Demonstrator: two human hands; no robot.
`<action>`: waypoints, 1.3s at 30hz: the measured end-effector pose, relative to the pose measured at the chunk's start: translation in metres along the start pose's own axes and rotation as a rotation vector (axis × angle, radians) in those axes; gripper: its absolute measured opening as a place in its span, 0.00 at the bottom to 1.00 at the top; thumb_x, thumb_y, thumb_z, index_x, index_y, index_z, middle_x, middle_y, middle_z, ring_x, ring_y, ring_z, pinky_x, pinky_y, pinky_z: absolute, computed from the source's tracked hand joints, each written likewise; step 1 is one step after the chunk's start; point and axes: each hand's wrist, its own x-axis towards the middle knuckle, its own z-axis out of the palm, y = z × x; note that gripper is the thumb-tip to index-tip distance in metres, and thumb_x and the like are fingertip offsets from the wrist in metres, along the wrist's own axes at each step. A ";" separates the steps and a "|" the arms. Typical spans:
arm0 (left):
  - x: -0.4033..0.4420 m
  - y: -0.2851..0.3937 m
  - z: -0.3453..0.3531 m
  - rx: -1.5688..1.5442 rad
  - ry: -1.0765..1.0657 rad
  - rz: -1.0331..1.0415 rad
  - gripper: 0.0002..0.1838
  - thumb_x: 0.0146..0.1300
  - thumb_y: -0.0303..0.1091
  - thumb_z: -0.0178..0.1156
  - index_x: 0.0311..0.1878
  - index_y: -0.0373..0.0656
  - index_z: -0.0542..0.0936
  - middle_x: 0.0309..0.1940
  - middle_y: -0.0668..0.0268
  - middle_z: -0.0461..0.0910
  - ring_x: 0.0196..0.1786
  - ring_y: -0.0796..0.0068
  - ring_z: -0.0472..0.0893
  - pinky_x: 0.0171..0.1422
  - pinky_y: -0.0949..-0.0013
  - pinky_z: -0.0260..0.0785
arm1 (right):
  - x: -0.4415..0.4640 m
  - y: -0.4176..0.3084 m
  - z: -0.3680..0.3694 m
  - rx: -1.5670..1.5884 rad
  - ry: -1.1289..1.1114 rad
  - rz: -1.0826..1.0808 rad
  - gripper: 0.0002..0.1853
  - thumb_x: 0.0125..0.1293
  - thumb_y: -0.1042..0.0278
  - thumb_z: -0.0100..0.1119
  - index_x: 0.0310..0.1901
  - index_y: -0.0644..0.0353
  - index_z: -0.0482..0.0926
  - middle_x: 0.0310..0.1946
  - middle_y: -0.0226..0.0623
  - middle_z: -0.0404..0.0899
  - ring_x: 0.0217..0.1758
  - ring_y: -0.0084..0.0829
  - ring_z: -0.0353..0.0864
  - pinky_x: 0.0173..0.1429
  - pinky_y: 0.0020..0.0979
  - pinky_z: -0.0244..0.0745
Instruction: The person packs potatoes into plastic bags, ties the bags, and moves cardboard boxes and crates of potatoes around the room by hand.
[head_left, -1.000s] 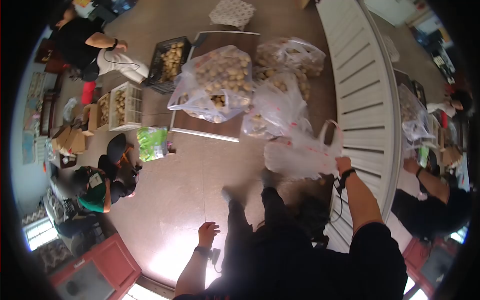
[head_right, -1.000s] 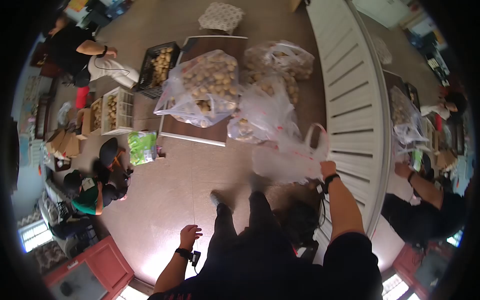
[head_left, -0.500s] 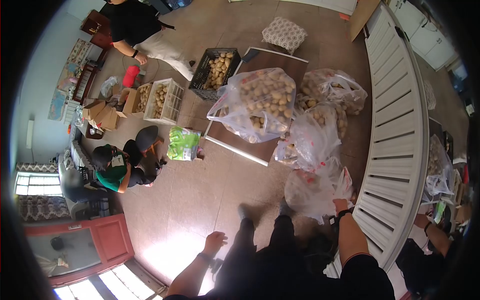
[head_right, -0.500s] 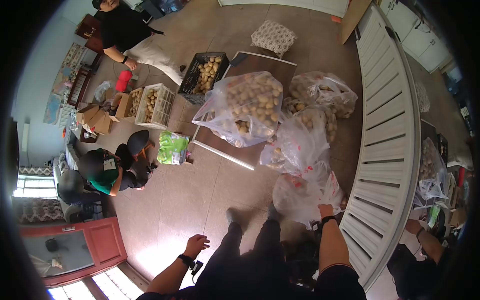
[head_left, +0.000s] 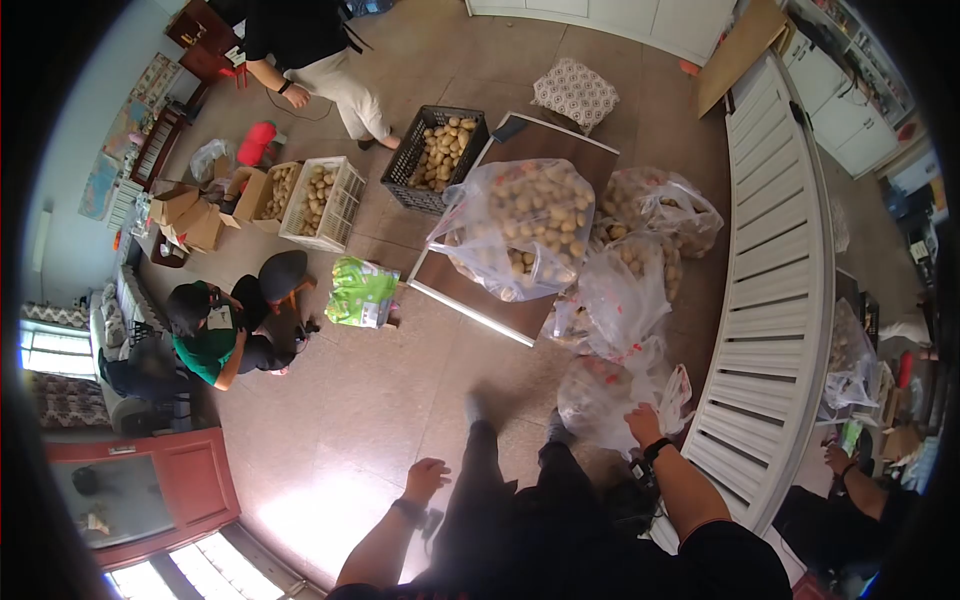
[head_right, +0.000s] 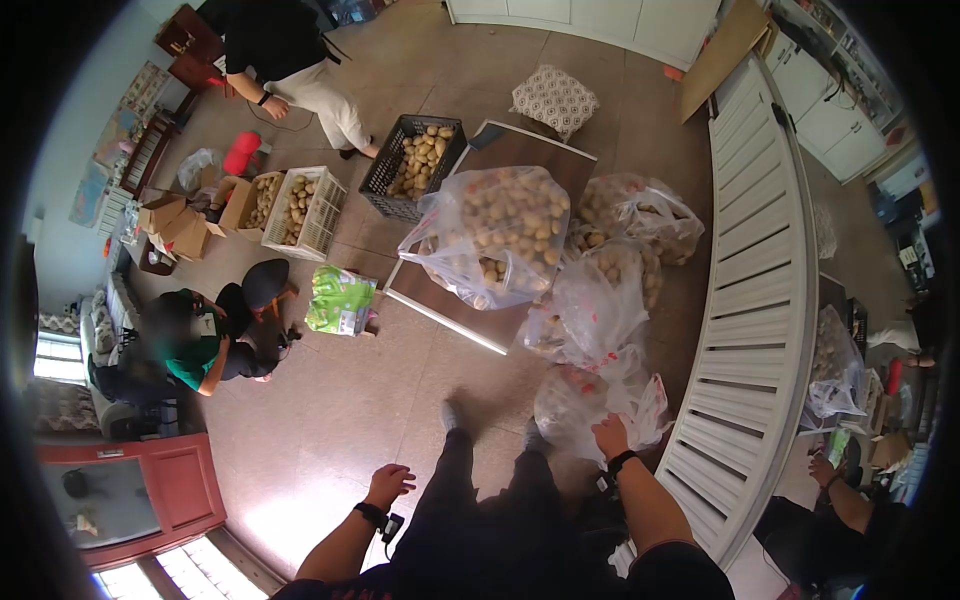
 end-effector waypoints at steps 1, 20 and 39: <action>0.007 0.004 -0.006 0.006 -0.016 0.009 0.14 0.64 0.32 0.52 0.48 0.32 0.76 0.35 0.55 0.83 0.32 0.69 0.84 0.34 0.72 0.75 | 0.000 -0.016 -0.011 0.204 -0.129 0.014 0.28 0.50 0.63 0.61 0.51 0.72 0.71 0.41 0.53 0.79 0.44 0.47 0.79 0.51 0.39 0.73; 0.107 0.067 -0.180 0.019 -0.002 0.175 0.16 0.63 0.33 0.51 0.50 0.32 0.73 0.37 0.53 0.82 0.31 0.66 0.84 0.32 0.71 0.74 | 0.326 -0.451 -0.340 0.938 -0.086 0.178 0.37 0.61 0.65 0.57 0.70 0.53 0.50 0.27 0.35 0.77 0.23 0.26 0.76 0.24 0.26 0.71; 0.111 0.103 -0.162 -0.046 -0.001 -0.056 0.17 0.62 0.34 0.52 0.47 0.30 0.76 0.36 0.54 0.83 0.31 0.69 0.84 0.30 0.72 0.74 | 0.135 -0.362 -0.169 0.360 -1.104 0.525 0.25 0.65 0.47 0.51 0.49 0.65 0.77 0.38 0.47 0.77 0.39 0.41 0.81 0.33 0.37 0.77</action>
